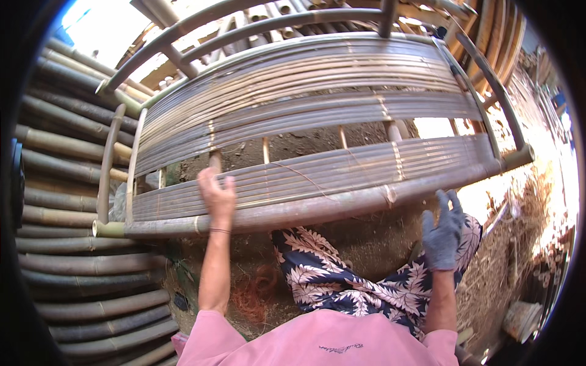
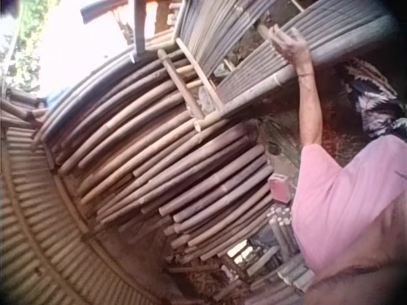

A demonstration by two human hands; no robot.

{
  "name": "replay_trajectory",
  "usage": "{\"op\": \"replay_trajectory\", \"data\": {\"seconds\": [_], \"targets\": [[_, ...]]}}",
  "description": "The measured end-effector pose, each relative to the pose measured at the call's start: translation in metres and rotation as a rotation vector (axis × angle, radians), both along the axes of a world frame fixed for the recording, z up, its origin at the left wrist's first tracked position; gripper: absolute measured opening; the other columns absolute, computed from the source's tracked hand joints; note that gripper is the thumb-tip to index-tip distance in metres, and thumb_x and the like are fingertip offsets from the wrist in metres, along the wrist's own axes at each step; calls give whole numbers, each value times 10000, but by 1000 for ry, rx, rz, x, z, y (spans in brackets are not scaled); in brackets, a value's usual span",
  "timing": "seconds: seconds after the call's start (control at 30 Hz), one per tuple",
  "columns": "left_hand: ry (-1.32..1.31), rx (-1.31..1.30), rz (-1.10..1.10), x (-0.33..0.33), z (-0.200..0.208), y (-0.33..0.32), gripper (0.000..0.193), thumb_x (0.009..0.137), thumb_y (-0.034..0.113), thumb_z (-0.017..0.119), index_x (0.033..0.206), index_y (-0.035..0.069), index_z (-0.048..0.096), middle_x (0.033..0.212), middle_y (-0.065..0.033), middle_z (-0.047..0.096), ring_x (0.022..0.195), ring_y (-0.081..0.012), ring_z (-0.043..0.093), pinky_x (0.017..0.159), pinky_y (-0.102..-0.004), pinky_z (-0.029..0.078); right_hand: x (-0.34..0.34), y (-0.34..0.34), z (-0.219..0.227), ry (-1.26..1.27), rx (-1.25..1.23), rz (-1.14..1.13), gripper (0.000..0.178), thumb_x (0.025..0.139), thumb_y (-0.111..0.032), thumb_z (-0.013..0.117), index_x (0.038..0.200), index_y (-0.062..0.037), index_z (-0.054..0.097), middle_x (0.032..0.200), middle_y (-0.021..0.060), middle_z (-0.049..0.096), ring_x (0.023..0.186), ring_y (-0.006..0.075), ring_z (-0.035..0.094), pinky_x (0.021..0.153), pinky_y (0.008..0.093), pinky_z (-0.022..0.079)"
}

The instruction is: The person weaves thin bamboo strips into a large circular bamboo frame using both hands. They thread the strips through the existing structure and pull them tight to secure the weave.

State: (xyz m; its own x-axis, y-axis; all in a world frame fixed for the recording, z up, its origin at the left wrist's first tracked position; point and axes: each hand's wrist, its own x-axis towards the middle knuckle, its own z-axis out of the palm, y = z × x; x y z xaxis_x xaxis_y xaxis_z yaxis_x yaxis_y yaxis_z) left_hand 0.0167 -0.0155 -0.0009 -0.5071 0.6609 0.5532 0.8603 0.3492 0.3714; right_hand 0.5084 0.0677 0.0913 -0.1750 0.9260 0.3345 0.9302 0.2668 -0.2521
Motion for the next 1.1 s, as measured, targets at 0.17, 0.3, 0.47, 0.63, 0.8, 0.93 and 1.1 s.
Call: {"op": "replay_trajectory", "data": {"seconds": [0.17,0.3,0.47,0.63,0.8,0.93,1.1], "targets": [[93,-204,331,-43,-29,-11,704,892,402,661,1396,-43,453,1448,-244,429,1379,-411,367,1131,-534,326,87,-5,24,-320,-34,-189,420,917,-251,650,1287,-58,609,1322,219,589,1258,376,526,1083,469,398],[41,-256,386,-48,-39,-10,644,918,389,635,1389,-22,483,1456,-235,434,1371,-410,385,1130,-521,335,120,-17,30,-122,-122,-128,369,944,-246,614,1237,-21,628,1257,207,619,1206,388,549,1053,451,422],[27,-183,335,-48,-38,-16,509,926,335,634,1297,-8,574,1414,-223,457,1310,-406,429,1107,-509,346,115,-26,-15,-109,-120,-191,491,939,-289,616,1351,-36,529,1372,237,541,1290,409,497,1111,465,386],[25,-136,267,-44,-37,-18,412,902,277,638,1199,-7,627,1358,-196,504,1259,-389,470,1077,-501,368,122,-31,-13,213,-277,-126,588,915,-310,659,1396,-20,488,1374,254,531,1327,397,481,1121,448,396],[95,-184,362,-42,-44,-32,392,875,239,633,1157,-34,628,1252,-226,561,1159,-395,537,1028,-486,419,152,-1,51,190,84,-128,497,931,-191,669,1370,-6,527,1335,211,586,1260,350,559,1069,422,451],[41,-178,435,-34,-69,-77,384,828,203,651,1120,-44,627,1173,-239,604,1106,-400,573,973,-484,462,149,30,53,149,36,-62,425,946,-213,643,1300,17,584,1272,215,625,1219,367,575,1034,435,459],[75,-314,347,79,-70,-53,510,996,351,472,1398,42,521,1472,-185,456,1432,-385,332,1174,-591,208,55,96,13,201,-33,295,460,926,-256,681,1317,-30,588,1278,208,615,1224,376,565,1045,441,449]]}}
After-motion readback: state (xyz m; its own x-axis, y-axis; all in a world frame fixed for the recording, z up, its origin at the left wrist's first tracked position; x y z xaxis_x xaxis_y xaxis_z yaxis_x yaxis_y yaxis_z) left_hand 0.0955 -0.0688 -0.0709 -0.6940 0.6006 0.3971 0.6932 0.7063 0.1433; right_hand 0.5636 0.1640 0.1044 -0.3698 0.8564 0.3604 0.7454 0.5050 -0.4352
